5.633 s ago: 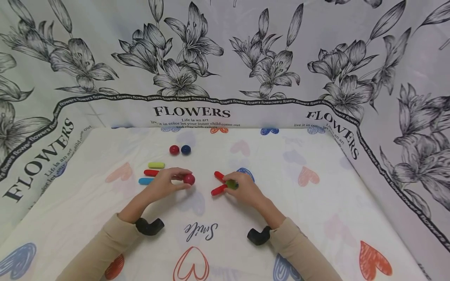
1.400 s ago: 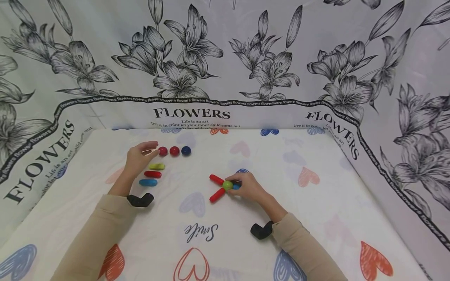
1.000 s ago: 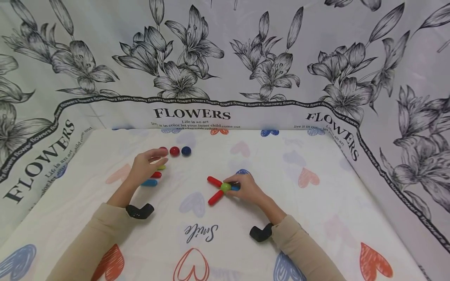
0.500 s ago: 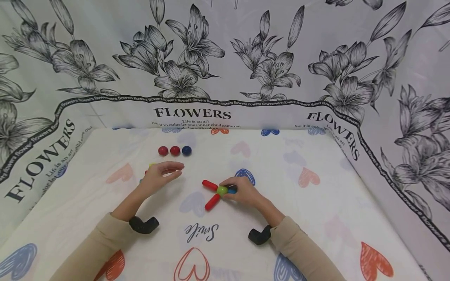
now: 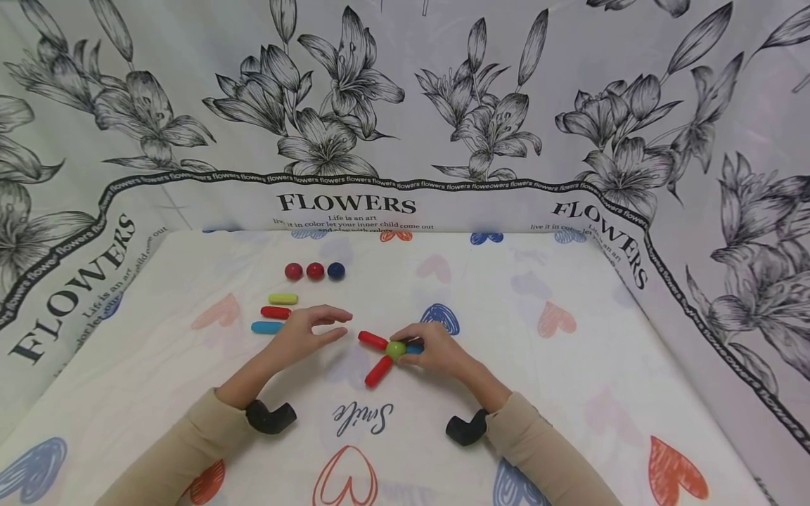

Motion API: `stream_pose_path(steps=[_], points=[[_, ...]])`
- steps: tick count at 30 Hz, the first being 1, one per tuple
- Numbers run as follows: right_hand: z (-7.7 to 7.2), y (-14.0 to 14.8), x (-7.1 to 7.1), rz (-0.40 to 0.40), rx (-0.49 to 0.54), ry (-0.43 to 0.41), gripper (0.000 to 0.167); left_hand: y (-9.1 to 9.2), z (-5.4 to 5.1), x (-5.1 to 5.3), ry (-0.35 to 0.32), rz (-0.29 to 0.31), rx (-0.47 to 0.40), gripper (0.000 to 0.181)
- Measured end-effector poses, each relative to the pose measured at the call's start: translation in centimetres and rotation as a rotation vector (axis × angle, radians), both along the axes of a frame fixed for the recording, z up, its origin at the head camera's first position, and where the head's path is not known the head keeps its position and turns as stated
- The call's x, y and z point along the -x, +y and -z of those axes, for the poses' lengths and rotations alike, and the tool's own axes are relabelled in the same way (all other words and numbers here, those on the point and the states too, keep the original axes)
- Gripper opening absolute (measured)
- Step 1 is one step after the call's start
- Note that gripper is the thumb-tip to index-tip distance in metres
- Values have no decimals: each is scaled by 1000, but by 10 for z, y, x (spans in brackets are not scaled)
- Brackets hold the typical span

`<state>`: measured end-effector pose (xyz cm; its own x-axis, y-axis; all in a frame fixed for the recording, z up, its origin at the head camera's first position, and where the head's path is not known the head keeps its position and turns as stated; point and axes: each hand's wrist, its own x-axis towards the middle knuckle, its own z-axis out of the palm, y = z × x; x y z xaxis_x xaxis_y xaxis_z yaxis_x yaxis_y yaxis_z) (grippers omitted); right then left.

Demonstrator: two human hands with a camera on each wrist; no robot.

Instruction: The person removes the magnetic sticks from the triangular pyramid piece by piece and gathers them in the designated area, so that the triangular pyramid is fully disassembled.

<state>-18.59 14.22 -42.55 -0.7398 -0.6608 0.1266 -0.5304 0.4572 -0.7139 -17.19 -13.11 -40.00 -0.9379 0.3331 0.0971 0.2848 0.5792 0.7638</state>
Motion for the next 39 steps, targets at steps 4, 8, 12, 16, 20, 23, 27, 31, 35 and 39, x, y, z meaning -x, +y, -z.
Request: stream_pose_path(steps=[4,8,12,16,20,23,27,31,35,39], points=[[1,0,0,-19,-2,9,33,5,3,-1,-27,28,32,29],[2,0,-2,-42,1,20,33,11,5,-1,-55,73,45,29],[0,0,-2,-44,-10,13,34,15,9,0,-30,136,61,30],[-1,-1,-1,-45,-30,10,36,21,14,2,-19,172,96,32],[-1,-1,1,-51,-41,15,36,26,16,4,-32,188,124,32],[-1,-2,1,-52,-45,19,36,28,16,5,-27,208,146,33],[0,-2,1,-46,-47,15,37,29,16,6,-12,242,167,33],[0,-2,1,-38,-52,5,37,31,16,6,-9,247,186,32],[0,-2,1,-36,-52,-4,37,32,14,5,-8,237,202,30],[0,-2,2,-39,-51,-13,37,32,13,5,3,237,199,27]])
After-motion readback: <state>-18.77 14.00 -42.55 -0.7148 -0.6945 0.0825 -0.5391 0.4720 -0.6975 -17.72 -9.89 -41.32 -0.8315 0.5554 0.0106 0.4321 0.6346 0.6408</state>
